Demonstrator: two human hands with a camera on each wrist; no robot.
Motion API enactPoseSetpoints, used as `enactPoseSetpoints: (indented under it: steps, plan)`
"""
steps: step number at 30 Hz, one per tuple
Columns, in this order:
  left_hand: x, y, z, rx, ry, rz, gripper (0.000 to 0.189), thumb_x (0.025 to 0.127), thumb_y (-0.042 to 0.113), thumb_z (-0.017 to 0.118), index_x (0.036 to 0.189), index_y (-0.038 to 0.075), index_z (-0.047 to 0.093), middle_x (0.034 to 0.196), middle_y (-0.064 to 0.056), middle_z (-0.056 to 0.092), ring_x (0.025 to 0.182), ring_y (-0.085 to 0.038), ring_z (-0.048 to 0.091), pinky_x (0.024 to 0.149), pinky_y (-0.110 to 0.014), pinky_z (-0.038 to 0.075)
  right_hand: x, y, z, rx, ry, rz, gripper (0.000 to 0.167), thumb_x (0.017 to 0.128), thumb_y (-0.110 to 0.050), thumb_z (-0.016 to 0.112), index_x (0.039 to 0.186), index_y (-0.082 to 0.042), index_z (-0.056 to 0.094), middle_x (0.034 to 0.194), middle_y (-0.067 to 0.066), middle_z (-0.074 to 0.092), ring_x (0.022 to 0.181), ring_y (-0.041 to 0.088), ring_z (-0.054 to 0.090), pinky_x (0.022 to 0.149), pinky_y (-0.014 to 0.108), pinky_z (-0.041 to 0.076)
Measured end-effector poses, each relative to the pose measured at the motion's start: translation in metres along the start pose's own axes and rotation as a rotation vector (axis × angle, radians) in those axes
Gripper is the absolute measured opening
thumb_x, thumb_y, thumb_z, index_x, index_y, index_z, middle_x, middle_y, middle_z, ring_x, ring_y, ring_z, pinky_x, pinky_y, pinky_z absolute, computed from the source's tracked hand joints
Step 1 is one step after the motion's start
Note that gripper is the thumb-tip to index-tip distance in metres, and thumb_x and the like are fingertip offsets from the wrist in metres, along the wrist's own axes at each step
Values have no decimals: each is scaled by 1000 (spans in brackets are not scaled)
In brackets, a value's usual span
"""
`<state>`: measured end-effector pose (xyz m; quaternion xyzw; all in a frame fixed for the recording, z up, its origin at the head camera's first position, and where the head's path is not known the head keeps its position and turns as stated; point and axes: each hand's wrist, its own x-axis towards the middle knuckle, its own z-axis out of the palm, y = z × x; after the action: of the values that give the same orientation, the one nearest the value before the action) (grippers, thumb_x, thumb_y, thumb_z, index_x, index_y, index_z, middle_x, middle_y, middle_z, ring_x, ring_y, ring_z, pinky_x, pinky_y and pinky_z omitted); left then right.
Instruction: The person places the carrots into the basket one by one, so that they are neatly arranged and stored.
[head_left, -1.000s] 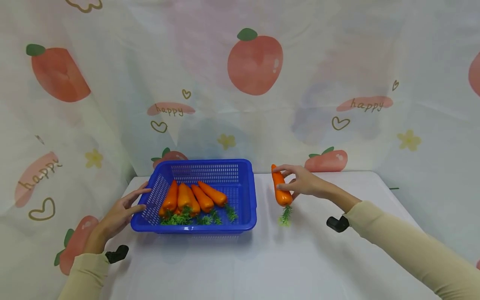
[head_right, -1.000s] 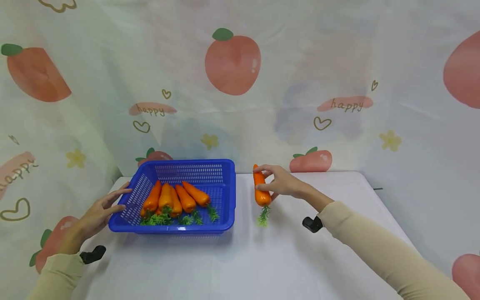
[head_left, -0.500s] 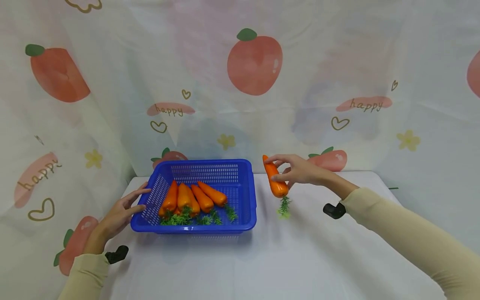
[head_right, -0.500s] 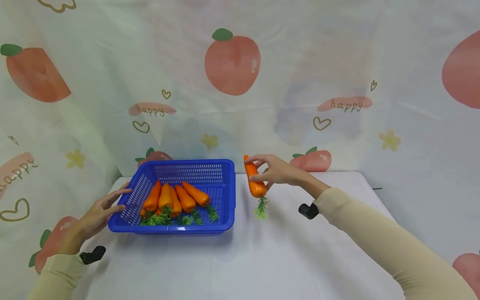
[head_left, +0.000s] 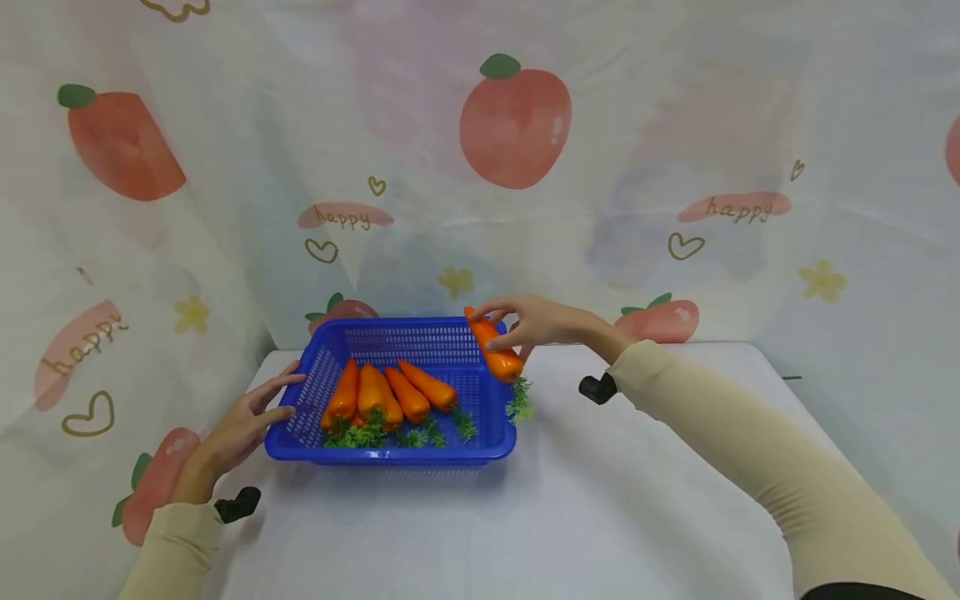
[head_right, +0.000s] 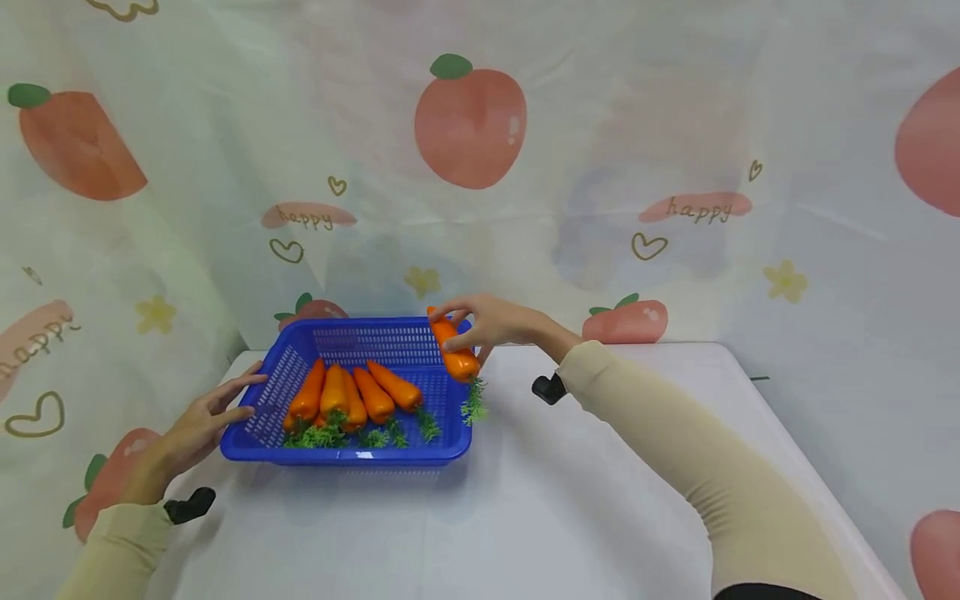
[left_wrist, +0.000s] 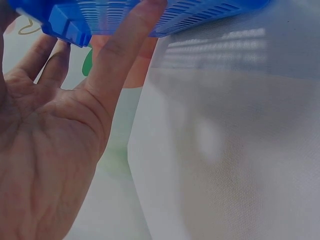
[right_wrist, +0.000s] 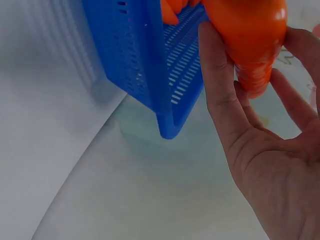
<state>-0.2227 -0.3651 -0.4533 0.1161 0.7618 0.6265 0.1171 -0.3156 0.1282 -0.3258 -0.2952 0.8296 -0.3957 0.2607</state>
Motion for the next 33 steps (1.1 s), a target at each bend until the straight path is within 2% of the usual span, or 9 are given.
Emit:
enactPoseSetpoints:
  steps: [7, 12, 17, 25, 33]
  plan:
    - [1, 1, 0, -11, -1, -4, 58, 106, 14, 56, 159, 10, 35, 174, 0, 1, 151, -51, 8, 92, -34, 58, 40, -11, 15, -21, -50, 3, 60, 96, -27, 75, 151, -20, 53, 148, 17, 48, 108, 25, 68, 76, 44, 63]
    - [1, 1, -1, -10, 0, -8, 58, 106, 14, 56, 159, 10, 35, 174, 0, 1, 152, -51, 6, 93, -35, 58, 67, -16, 29, -18, -78, 16, 55, 95, -26, 75, 147, -25, 56, 147, 17, 49, 106, 25, 69, 76, 44, 63]
    - [1, 0, -2, -2, -4, -8, 58, 106, 14, 57, 159, 11, 36, 174, 0, 0, 152, -51, 5, 93, -36, 58, 92, -20, 41, -22, -106, 25, 55, 96, -25, 74, 148, -23, 56, 149, 18, 48, 107, 25, 69, 76, 43, 63]
    - [3, 1, -2, 14, -6, -2, 58, 106, 15, 56, 159, 11, 35, 174, 2, 1, 153, -51, 6, 94, -37, 57, 123, -17, 61, 20, -151, 39, 56, 96, -23, 74, 148, -18, 56, 144, 19, 54, 112, 26, 67, 78, 45, 63]
    - [2, -1, -4, -17, -10, -4, 57, 106, 12, 55, 159, 10, 35, 174, 3, 1, 153, -50, 6, 93, -35, 58, 146, -9, 81, 112, -198, 108, 59, 97, -20, 73, 151, -14, 53, 151, 20, 49, 124, 32, 61, 80, 45, 62]
